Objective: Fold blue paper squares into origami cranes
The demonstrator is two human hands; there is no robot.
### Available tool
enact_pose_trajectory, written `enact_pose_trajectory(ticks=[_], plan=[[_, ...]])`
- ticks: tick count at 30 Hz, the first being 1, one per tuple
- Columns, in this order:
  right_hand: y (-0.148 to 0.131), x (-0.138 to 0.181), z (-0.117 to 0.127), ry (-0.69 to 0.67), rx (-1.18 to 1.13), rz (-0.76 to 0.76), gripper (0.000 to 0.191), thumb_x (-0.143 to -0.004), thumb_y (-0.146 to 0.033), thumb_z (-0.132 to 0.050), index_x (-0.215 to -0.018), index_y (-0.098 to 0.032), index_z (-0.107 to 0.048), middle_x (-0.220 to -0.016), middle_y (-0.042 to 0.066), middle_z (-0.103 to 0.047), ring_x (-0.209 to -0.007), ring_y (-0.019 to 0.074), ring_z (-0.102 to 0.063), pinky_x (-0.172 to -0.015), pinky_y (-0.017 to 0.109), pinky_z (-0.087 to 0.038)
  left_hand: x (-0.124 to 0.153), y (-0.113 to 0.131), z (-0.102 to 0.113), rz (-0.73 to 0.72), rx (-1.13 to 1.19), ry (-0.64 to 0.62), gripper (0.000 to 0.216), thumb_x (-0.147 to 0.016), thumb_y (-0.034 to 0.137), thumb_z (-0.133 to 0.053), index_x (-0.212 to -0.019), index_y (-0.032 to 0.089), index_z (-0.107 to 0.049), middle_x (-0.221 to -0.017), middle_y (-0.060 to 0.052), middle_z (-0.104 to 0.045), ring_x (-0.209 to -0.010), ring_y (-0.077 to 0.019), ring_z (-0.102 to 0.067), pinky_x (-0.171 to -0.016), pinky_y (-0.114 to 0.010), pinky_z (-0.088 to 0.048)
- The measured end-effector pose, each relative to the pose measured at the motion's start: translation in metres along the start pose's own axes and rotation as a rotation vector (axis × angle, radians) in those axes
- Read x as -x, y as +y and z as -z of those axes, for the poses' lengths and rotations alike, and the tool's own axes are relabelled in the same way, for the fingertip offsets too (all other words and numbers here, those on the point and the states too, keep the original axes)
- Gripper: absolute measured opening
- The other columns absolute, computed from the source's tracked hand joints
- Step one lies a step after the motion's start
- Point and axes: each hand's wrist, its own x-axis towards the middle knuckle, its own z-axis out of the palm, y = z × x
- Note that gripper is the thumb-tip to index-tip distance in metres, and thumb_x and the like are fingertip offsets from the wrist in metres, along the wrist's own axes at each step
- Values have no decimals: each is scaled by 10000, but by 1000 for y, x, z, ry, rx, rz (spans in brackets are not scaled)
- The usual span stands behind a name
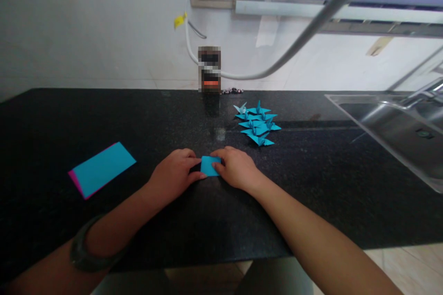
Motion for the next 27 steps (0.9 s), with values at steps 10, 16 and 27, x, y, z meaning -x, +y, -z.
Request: enact_pose_trajectory(ticks=[10,16,27], plan=[[-1,-1,0,-36,17,-12,380,-798,-300,-532,-1173,-275,-583,-1023,45,-629,-816,172,-592,-707,269,-422,1,1,1,0,-23,3,256,-785,396,-584,-906,198,-693,-957,-72,-588,-909,-233,-526,-768,-336,-435],[-4,0,3,-60,58,-10,356,-802,-324,-523,-1151,-309,-592,-967,36,-619,-756,161,-580,-663,264,-397,1,-7,3,-84,-43,-42,257,-795,376,-575,-945,202,-689,-994,-78,-600,-929,-237,-537,-797,-346,-437],[-4,1,2,-75,92,-1,368,-814,-322,-523,-1179,-330,-576,-924,36,-578,-711,142,-559,-629,247,-374,1,-13,10,-146,-114,-70,263,-810,361,-554,-1011,228,-659,-1021,-80,-601,-961,-247,-534,-769,-333,-439]])
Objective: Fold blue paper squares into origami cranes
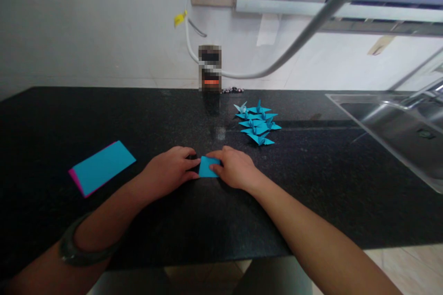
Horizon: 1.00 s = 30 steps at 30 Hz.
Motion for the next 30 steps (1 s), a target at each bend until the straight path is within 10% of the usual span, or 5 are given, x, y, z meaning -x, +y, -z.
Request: enact_pose_trajectory(ticks=[30], plan=[[-1,1,2,-51,155,79,385,-854,-379,-487,-1238,-383,-518,-865,20,-518,-735,143,-549,-623,233,-343,-1,3,0,21,-52,-35,316,-826,414,-526,-1012,196,-659,-1106,-88,-595,-1016,-251,-546,-817,-346,-459]])
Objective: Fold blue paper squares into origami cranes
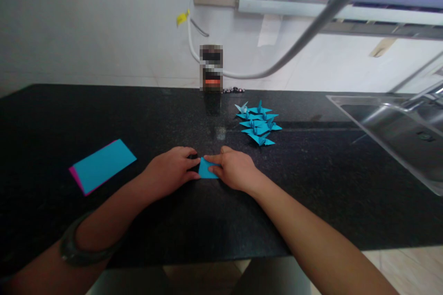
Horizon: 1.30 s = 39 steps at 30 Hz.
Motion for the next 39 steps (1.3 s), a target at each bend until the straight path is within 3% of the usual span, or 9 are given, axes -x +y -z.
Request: enact_pose_trajectory(ticks=[15,39], plan=[[2,-1,-3,1,-26,-6,394,-852,-390,-478,-1244,-388,-506,-888,25,-517,-746,148,-556,-646,246,-357,9,-1,9,-8,-103,-32,305,-853,435,-464,-1062,292,-634,-1121,-59,-615,-944,-273,-584,-676,-361,-476],[4,0,-2,-44,-27,97,366,-867,-359,-494,-1224,-439,-506,-816,-2,-458,-686,103,-507,-620,218,-332,9,2,7,13,-84,-36,339,-853,431,-457,-1086,255,-631,-1145,-82,-603,-956,-280,-574,-699,-381,-478]])
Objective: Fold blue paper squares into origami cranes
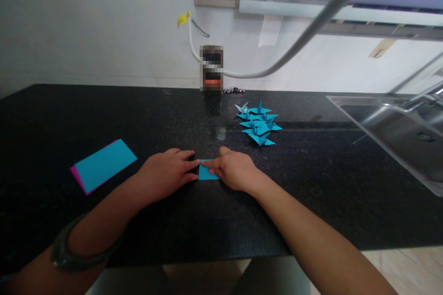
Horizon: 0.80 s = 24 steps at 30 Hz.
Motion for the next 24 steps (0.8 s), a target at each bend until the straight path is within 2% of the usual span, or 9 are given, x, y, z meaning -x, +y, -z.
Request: enact_pose_trajectory(ticks=[4,9,14,16,20,24], plan=[[-1,0,0,6,-16,-9,359,-865,-356,-494,-1214,-434,-520,-815,0,-465,-691,106,-518,-625,218,-345,-2,0,0,5,29,18,312,-859,406,-456,-1013,220,-653,-1034,-71,-648,-916,-258,-589,-701,-361,-475],[-2,1,2,11,-6,-35,359,-854,-360,-502,-1208,-402,-540,-856,10,-517,-739,138,-558,-640,240,-362,-2,3,-1,-66,46,45,312,-840,400,-503,-1075,225,-609,-1037,-54,-637,-911,-235,-578,-688,-332,-473],[-6,1,2,107,-88,-117,472,-788,-362,-580,-1237,-233,-510,-1018,55,-592,-819,168,-581,-684,253,-391,0,3,-5,-70,18,24,320,-824,417,-523,-1035,202,-629,-1111,-88,-593,-960,-257,-552,-703,-350,-475],[-8,1,2,136,-120,-179,437,-771,-375,-594,-1162,-188,-544,-949,59,-620,-755,157,-577,-638,243,-387,0,2,-5,-68,23,20,327,-827,419,-518,-1051,206,-624,-1117,-91,-589,-973,-259,-546,-710,-352,-475],[-7,-1,3,164,-157,-318,234,-811,-371,-532,-884,-170,-626,-806,58,-639,-657,144,-558,-573,240,-364,-1,3,-5,-60,32,18,316,-825,411,-523,-1041,205,-629,-1109,-91,-593,-969,-257,-552,-709,-345,-476],[-5,-1,2,168,-183,-341,146,-764,-331,-588,-764,-187,-608,-753,36,-634,-621,129,-541,-548,228,-347,-2,5,-3,-49,38,5,308,-828,408,-517,-1014,195,-641,-1084,-96,-603,-958,-258,-563,-704,-346,-478]])
